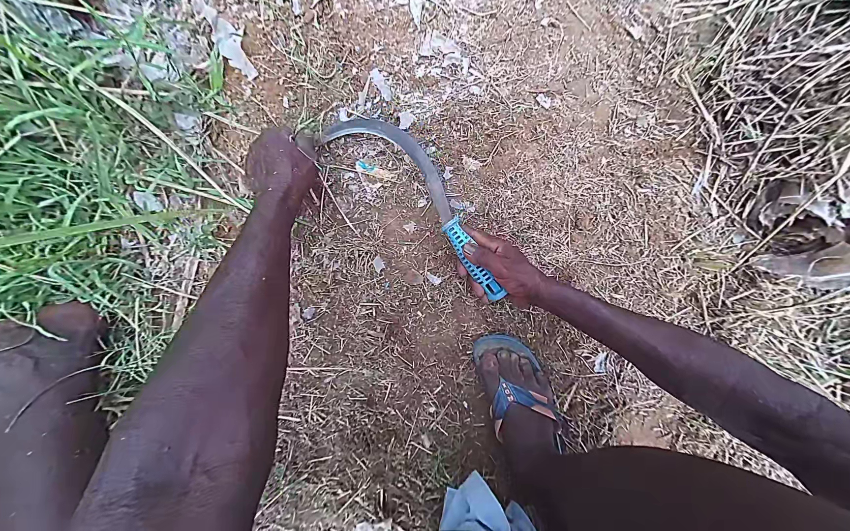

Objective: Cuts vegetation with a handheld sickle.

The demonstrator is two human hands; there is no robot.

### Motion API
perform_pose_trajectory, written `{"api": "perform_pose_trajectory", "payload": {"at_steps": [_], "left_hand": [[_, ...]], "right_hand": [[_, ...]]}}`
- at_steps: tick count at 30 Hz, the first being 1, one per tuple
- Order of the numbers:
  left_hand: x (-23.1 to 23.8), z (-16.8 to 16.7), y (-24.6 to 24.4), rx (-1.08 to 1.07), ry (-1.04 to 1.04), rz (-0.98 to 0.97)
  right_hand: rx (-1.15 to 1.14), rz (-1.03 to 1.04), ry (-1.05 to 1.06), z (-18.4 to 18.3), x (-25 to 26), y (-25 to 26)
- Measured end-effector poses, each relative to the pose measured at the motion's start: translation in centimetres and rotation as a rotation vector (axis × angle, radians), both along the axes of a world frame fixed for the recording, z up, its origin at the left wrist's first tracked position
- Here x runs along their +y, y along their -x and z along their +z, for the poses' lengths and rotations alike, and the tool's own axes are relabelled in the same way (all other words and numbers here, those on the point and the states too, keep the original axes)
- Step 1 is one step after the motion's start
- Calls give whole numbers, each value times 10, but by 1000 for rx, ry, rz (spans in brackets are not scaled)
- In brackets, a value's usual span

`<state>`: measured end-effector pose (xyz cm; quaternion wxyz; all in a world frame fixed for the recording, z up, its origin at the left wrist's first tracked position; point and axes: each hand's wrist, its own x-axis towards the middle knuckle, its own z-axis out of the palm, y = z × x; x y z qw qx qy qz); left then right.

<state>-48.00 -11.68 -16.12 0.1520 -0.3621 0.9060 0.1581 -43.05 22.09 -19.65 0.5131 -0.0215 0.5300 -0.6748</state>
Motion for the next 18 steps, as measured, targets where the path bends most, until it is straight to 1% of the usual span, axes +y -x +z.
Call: {"api": "perform_pose_trajectory", "payload": {"at_steps": [5, 8, 10, 12, 13, 14, 17, 18], "left_hand": [[1, -2, -8, 2, 32, -10], [0, 6, -5, 30, 67, -58], [0, 14, -3, 43, 68, -88], [-1, 21, -1, 52, 66, -107], [-1, 21, -1, 58, 66, -115], [-2, 20, -3, 64, 68, -120], [-5, 18, -10, 86, 84, -92], [-6, 20, -13, 93, 86, -78]], "right_hand": [[-31, -22, 8, 0, 0, 0], [-85, -157, -11, 6, -4, 0], [-134, -258, 22, 7, -7, 0], [-177, -277, 31, 6, -8, 0], [-181, -232, 10, 5, -7, -1], [-168, -128, -21, 5, -6, -4], [-47, 291, -55, 1, -4, -10], [-28, 365, -44, 0, -5, -15]]}}
